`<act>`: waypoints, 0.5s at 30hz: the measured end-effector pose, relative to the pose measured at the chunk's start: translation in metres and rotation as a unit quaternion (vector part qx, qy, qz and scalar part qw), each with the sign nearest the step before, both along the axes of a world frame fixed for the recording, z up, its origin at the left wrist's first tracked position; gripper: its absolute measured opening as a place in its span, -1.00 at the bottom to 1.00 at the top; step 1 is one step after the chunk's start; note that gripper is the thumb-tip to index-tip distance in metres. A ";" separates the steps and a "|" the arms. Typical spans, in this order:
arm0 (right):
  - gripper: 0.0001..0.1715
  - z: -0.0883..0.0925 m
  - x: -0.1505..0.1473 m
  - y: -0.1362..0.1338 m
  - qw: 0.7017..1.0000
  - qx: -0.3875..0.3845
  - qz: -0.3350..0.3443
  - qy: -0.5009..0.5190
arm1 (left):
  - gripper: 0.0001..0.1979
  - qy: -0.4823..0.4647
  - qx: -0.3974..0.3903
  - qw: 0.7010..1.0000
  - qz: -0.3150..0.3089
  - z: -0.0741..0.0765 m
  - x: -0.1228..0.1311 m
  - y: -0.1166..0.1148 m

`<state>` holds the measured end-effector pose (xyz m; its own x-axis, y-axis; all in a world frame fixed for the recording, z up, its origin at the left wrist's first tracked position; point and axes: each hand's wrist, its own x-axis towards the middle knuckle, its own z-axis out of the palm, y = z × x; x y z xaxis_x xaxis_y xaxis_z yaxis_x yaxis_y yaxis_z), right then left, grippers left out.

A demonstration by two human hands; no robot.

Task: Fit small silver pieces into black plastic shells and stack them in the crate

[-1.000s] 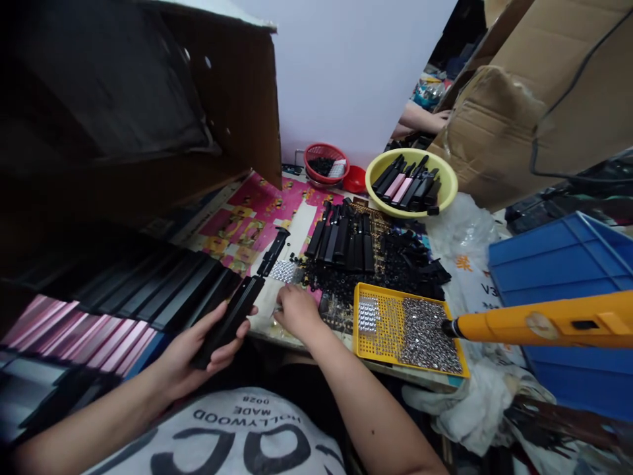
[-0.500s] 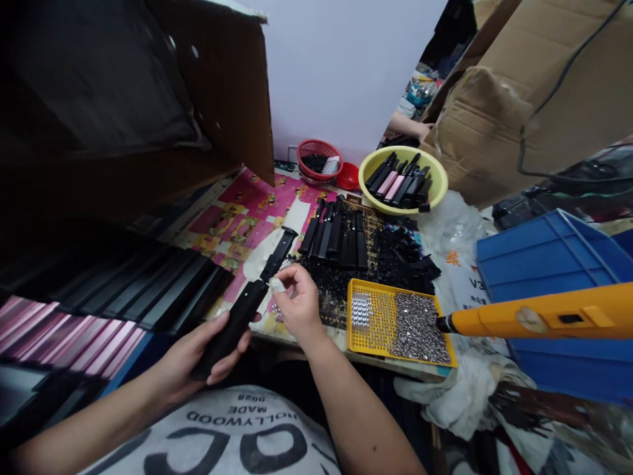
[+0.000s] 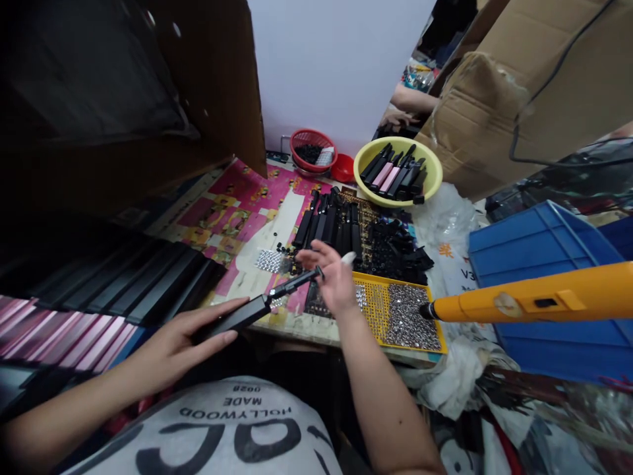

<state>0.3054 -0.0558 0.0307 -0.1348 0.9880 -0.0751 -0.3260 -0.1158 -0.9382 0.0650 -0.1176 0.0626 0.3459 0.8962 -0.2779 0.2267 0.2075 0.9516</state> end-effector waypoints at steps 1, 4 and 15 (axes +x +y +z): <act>-0.16 0.001 0.004 0.004 1.000 0.004 -0.008 -0.025 | -0.56 0.015 0.049 0.999 -0.004 0.003 0.001 -0.001; -0.13 0.002 -0.009 0.002 0.993 -0.026 0.100 -0.058 | -0.57 0.005 0.085 0.995 -0.059 0.006 0.010 -0.006; -0.35 -0.008 -0.064 -0.011 0.999 -0.010 0.033 0.039 | -0.73 0.164 0.132 0.971 -0.109 0.009 -0.001 0.021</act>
